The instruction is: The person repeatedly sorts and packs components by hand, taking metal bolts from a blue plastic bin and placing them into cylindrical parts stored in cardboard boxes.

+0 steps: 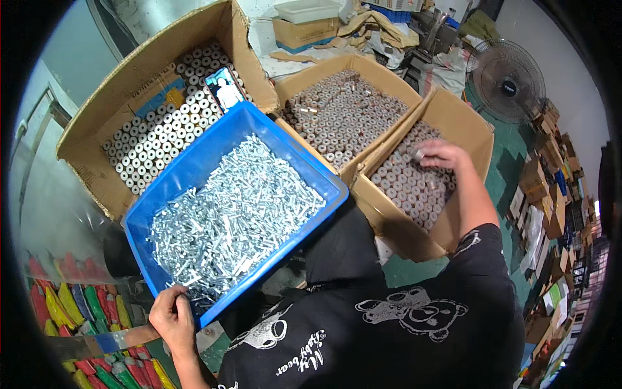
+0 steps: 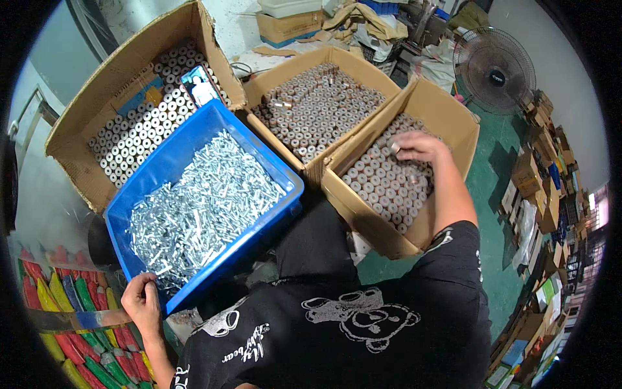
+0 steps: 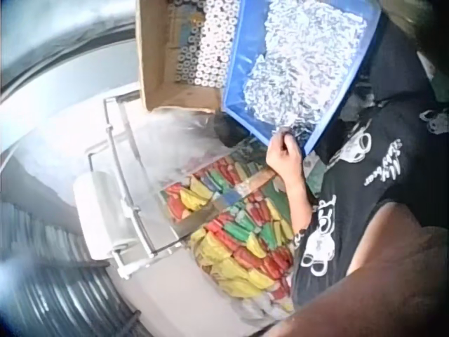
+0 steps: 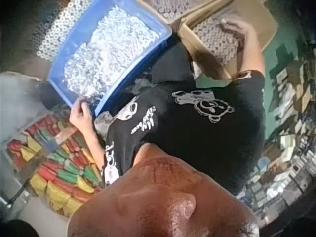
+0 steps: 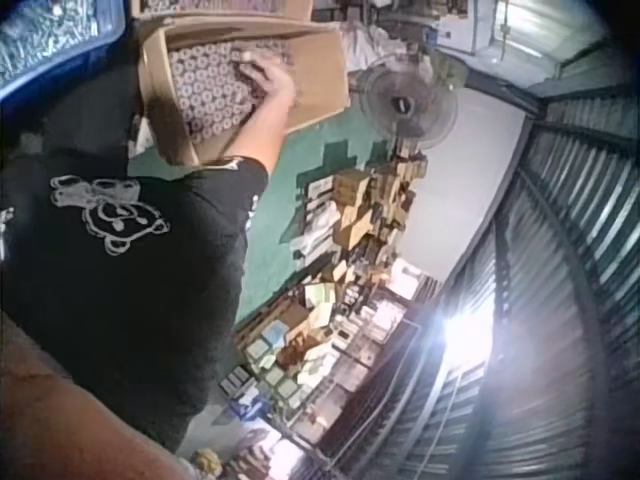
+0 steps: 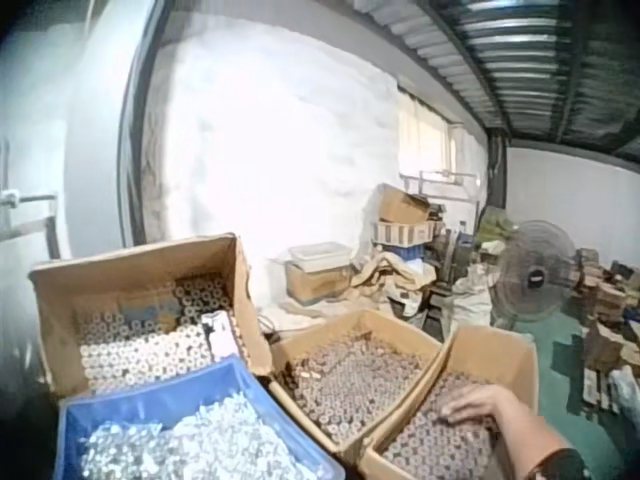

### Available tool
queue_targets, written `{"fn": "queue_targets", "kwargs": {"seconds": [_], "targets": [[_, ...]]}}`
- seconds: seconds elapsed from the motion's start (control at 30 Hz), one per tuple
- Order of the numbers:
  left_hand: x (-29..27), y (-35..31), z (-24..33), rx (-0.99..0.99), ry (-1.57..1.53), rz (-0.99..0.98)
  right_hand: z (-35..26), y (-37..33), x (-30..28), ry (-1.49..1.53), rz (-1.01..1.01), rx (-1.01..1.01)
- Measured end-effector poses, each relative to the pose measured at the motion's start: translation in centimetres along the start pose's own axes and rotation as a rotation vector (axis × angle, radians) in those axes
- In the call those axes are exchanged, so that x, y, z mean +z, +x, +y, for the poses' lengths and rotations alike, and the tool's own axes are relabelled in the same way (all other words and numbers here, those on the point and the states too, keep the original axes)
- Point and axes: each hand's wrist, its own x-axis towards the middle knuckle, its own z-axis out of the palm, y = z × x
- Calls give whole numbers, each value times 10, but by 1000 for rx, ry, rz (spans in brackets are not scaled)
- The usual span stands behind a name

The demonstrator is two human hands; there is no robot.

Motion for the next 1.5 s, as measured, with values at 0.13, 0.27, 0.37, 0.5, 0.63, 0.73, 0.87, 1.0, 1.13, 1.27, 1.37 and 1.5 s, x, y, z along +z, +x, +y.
{"fn": "queue_targets", "kwargs": {"seconds": [0.13,0.27,0.37,0.5,0.63,0.73,0.87,1.0,1.13,1.27,1.37,1.5], "targets": [[3,6,7,5,16,-29,-114,7,86,-189,-123,-325],[1,7,9,14,30,-18,-138,157,202,-1177,324,-514],[0,6,3,14,58,9,-112,205,252,-1365,488,-301],[1,8,7,3,50,6,-84,221,240,-1332,506,-236],[-5,7,6,15,25,-16,-113,199,203,-638,193,-283],[-7,5,1,28,18,-5,-170,157,235,-145,-134,-331],[-8,3,-3,39,1,-10,-241,146,388,-674,-205,-840],[-11,3,-5,45,-23,-4,-267,206,533,-1232,266,-920],[-8,6,-3,88,-78,12,-251,267,571,-1279,368,-630],[-13,6,-5,53,-70,-24,-229,260,595,-1379,398,-745],[-11,7,-5,47,-102,-32,-231,263,587,-1421,435,-832],[-8,9,-3,82,-135,2,-230,263,571,-1214,518,-739]]}}
